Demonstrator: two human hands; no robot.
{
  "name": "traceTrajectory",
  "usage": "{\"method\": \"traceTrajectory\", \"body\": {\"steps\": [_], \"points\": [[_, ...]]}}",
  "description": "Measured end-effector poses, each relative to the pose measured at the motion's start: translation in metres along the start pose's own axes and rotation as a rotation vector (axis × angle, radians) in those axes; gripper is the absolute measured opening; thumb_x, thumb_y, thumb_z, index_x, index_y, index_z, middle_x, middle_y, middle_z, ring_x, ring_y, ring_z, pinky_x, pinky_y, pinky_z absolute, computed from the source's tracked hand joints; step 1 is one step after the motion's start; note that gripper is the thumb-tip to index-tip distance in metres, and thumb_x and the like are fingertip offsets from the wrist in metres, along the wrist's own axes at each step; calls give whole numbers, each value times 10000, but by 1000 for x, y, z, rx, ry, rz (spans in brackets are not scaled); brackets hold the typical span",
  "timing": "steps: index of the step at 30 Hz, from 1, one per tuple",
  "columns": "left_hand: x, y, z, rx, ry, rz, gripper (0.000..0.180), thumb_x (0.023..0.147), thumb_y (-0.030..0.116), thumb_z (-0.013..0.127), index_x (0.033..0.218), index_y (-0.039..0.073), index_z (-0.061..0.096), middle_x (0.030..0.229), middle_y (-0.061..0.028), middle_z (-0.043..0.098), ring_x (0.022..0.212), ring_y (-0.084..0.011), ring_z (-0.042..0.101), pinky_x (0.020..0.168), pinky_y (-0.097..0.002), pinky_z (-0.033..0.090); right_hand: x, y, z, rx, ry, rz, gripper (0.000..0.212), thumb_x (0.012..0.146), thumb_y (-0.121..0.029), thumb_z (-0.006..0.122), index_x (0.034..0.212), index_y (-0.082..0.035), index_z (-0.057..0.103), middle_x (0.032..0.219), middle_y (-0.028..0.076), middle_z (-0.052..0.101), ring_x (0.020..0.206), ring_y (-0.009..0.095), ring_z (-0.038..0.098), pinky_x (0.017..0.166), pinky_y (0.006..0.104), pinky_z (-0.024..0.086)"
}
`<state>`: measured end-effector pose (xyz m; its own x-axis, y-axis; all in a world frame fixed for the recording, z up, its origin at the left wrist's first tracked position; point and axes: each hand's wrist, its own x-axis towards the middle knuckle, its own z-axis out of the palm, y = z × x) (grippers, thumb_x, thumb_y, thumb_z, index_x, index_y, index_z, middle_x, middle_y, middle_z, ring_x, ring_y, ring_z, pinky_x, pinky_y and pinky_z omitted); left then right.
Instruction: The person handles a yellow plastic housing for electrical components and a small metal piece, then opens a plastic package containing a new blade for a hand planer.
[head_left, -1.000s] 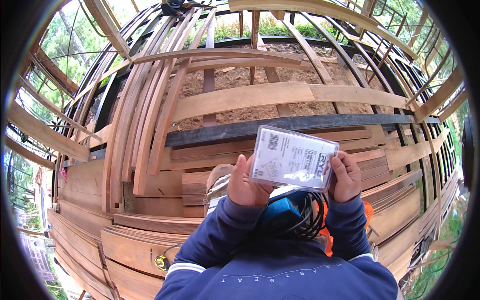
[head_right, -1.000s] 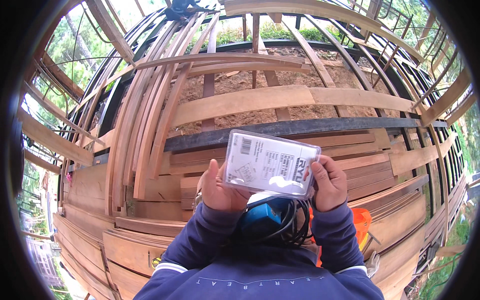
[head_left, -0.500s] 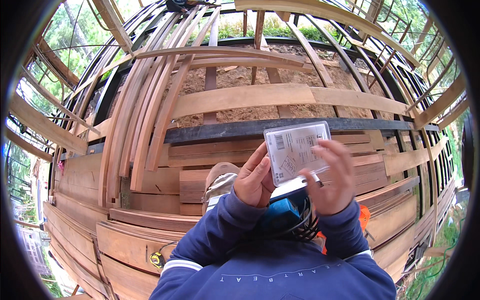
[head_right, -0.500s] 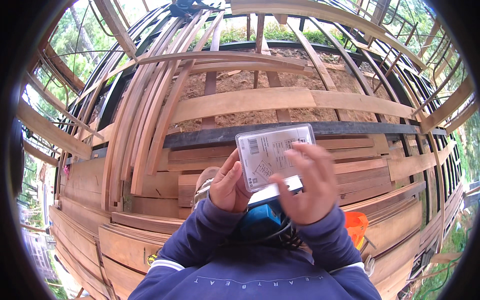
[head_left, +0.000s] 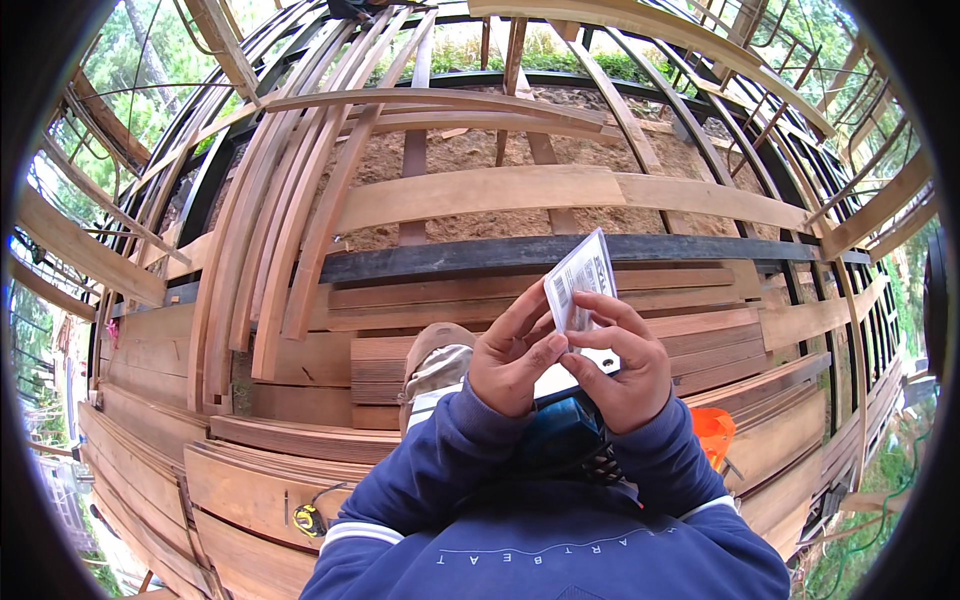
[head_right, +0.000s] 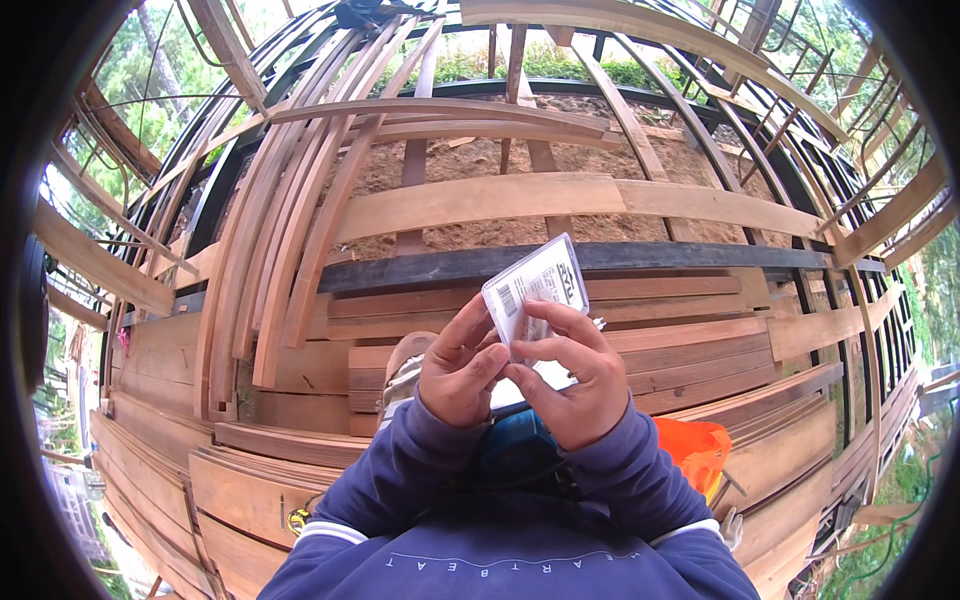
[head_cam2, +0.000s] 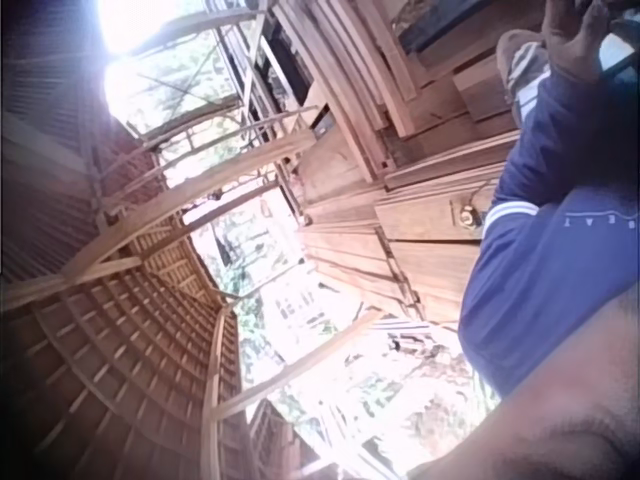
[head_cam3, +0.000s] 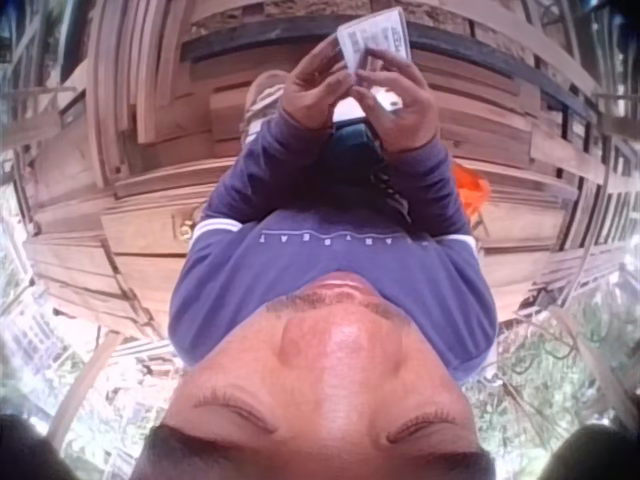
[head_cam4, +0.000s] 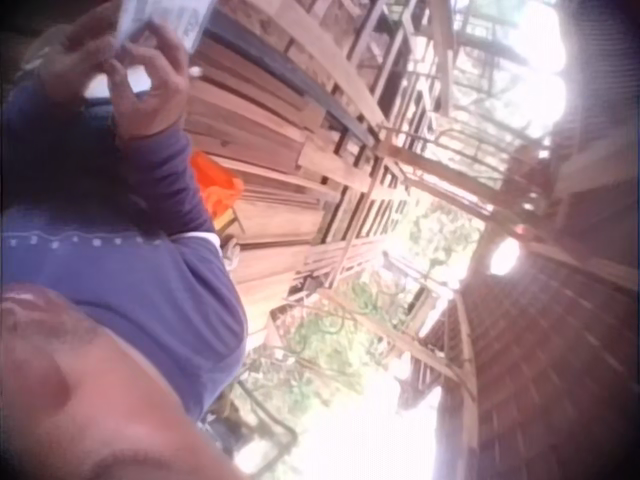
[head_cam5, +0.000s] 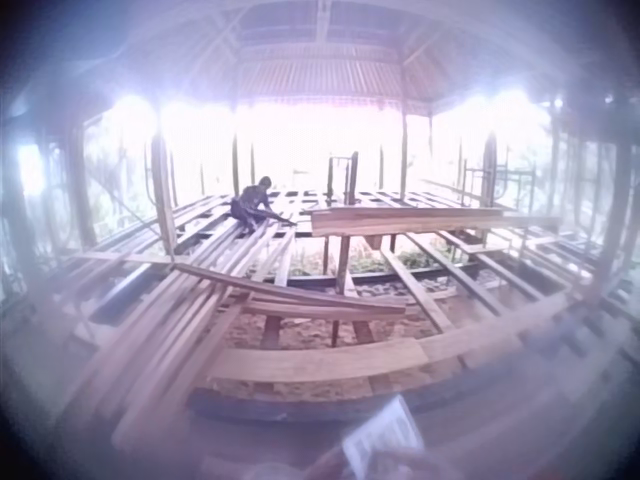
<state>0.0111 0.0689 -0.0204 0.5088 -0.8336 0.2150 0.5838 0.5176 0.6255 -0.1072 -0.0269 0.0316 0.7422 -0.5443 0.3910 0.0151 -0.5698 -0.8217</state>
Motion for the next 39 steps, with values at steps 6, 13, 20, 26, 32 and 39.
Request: {"method": "traceTrajectory", "body": {"steps": [6, 13, 20, 26, 32, 39], "points": [[0, -3, -2, 71, -25, 25, 596, 900, -128, 553, 1454, -38, 352, 1450, -200, 444, 1337, -273, 441, 1091, -369, 391, 0, 5, -2, 92, -2, 33, 103, 768, -57, 755, 863, -32, 727, 1240, 161, 617, 1134, 307, 603, 981, 425, 465], [1, -1, 0, 122, -11, -8, 567, 897, -125, 569, 1430, -44, 395, 1425, -194, 473, 1322, -254, 456, 1087, -344, 392, -1, 11, -5, 203, -30, 59, 88, 794, -66, 730, 867, -20, 714, 1254, 160, 606, 1168, 285, 579, 1007, 431, 453], [0, -1, 5, 224, 18, 20, 531, 892, -120, 580, 1400, -53, 440, 1384, -175, 520, 1278, -226, 500, 1055, -331, 420, -3, 17, -6, 321, -43, 127, 91, 814, -88, 716, 855, -8, 705, 1274, 160, 589, 1177, 270, 567, 1015, 430, 450], [-4, 5, 11, 409, 28, 27, 514, 876, -124, 577, 1372, -15, 495, 1378, -153, 531, 1253, -208, 522, 984, -336, 491, -6, 16, -7, 382, -44, 142, 179, 822, -56, 709, 990, -9, 668, 1259, 182, 582, 1157, 259, 574, 967, 367, 478], [-3, 3, 11, 490, -28, 77, 474, 875, -113, 563, 1333, 3, 526, 1363, -116, 525, 1252, -197, 515, 999, -356, 489, 0, 7, -5, 156, 73, -80, 159, 871, 6, 643, 1028, 12, 622, 1142, 186, 637, 1024, 265, 648, 867, 321, 512], [7, -4, 4, 175, 324, -129, 577, 962, 300, 546, 1436, 53, 327, 1363, -120, 475, 1276, -305, 482, 1024, -487, 450, -14, 5, 5, 162, 199, -229, 144, 875, 73, 576, 996, -4, 588, 1071, 192, 659, 1006, 339, 676, 885, 402, 535]]}}
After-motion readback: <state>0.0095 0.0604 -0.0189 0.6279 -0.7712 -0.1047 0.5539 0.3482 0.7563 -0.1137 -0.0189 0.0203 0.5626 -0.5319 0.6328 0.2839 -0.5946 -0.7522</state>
